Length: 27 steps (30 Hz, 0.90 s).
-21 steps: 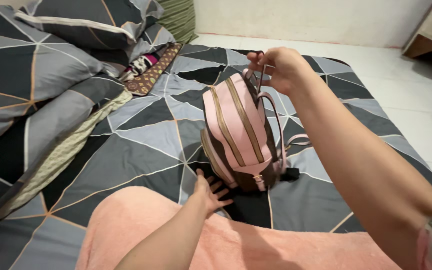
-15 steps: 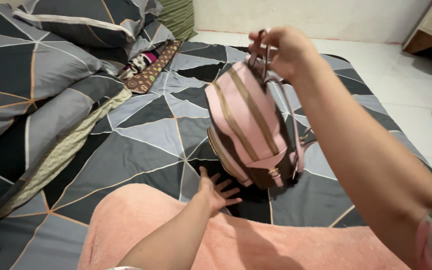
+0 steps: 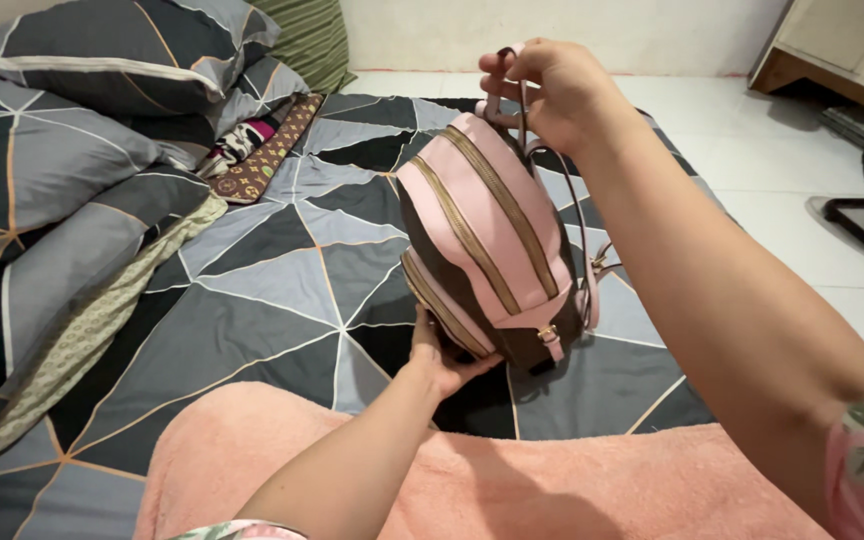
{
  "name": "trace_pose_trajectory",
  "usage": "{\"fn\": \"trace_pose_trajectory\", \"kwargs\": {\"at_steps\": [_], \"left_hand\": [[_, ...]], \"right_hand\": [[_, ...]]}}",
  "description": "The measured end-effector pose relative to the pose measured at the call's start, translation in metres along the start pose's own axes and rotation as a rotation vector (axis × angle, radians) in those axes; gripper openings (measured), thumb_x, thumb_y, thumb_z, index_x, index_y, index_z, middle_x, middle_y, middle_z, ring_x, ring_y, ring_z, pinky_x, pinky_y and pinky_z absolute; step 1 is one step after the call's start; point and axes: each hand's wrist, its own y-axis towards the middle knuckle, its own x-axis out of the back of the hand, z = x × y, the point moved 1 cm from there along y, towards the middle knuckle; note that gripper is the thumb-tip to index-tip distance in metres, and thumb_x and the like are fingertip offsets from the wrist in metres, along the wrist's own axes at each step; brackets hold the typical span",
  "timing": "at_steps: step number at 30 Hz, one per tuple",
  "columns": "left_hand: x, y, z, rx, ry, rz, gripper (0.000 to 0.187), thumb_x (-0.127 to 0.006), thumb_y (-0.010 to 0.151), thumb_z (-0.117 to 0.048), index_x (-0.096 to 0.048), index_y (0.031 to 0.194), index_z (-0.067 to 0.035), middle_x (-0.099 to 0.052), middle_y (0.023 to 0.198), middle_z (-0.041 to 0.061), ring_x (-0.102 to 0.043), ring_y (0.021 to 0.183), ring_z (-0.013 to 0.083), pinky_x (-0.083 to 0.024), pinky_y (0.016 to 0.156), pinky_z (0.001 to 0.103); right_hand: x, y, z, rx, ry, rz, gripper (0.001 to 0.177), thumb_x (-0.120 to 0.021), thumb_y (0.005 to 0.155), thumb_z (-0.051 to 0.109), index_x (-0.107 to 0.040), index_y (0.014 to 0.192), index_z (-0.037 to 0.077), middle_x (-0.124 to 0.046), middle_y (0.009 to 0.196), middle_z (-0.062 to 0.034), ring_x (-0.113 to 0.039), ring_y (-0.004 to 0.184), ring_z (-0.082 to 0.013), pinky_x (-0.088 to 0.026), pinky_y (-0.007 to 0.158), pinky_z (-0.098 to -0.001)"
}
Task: The person kneels on a bed with a small pink backpack and removes its contents one at a time, unzipping compartments and taking out markers, small bottles, a tablet, a phone, a wallet, a book, a water bottle and a pink wallet, laying each item on the bed beside the bag.
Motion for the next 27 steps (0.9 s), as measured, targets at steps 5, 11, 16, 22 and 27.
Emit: {"fn": "trace_pose_trajectory", "kwargs": {"at_steps": [5,11,16,22,27], "left_hand": [[0.012,-0.005,-0.005,-0.066,-0.016,-0.06,0.086,-0.034,0.088,-0.08,-0.049,0.149,-0.022,-0.048,0.154,0.014,-0.044,0.141,0.0394,-0.043,0.105,0.066],[0.038,0.009,0.017,-0.074,-0.232,-0.089,0.076,-0.04,0.093,-0.067,-0.049,0.151,-0.018,-0.049,0.157,0.015,-0.045,0.141,0.0407,-0.04,0.109,0.067],[0.064,0.023,0.003,-0.02,-0.034,-0.24,0.072,-0.039,0.098,-0.06,-0.034,0.155,-0.018,-0.035,0.163,0.012,-0.037,0.145,0.0502,-0.03,0.112,0.071],[0.067,0.023,-0.115,-0.522,0.244,-0.263,0.086,-0.06,0.085,-0.059,-0.037,0.157,-0.017,-0.045,0.162,0.02,-0.05,0.144,0.0421,-0.041,0.113,0.062],[0.024,0.016,-0.206,-0.633,0.948,-0.114,0.115,-0.069,0.076,-0.07,-0.007,0.164,-0.028,-0.012,0.171,0.01,-0.011,0.158,0.0318,-0.012,0.122,0.062]], "right_hand": [[-0.005,0.006,-0.016,-0.017,-0.018,0.049,0.009,-0.054,0.085,-0.004,-0.055,0.083,0.006,-0.072,0.106,-0.015,-0.07,0.101,-0.0273,-0.061,0.09,-0.0522],[-0.005,-0.003,-0.052,-0.159,-0.25,-0.082,0.01,-0.058,0.086,0.002,-0.057,0.081,0.011,-0.075,0.098,-0.0068,-0.068,0.097,-0.0206,-0.055,0.075,-0.0503],[0.016,-0.01,-0.059,-0.212,-0.286,-0.149,0.003,-0.06,0.092,0.012,-0.061,0.089,0.012,-0.075,0.098,0.0002,-0.066,0.095,-0.0148,-0.05,0.073,-0.0462],[0.046,-0.021,-0.071,-0.161,-0.524,-0.231,0.016,-0.068,0.091,0.018,-0.072,0.105,0.011,-0.075,0.1,-0.0001,-0.067,0.097,-0.0121,-0.044,0.079,-0.0358],[0.075,-0.05,-0.109,0.075,-0.553,-0.368,0.029,-0.072,0.087,0.017,-0.074,0.114,0.006,-0.075,0.105,-0.0079,-0.068,0.096,-0.0169,-0.053,0.085,-0.0329]]}}
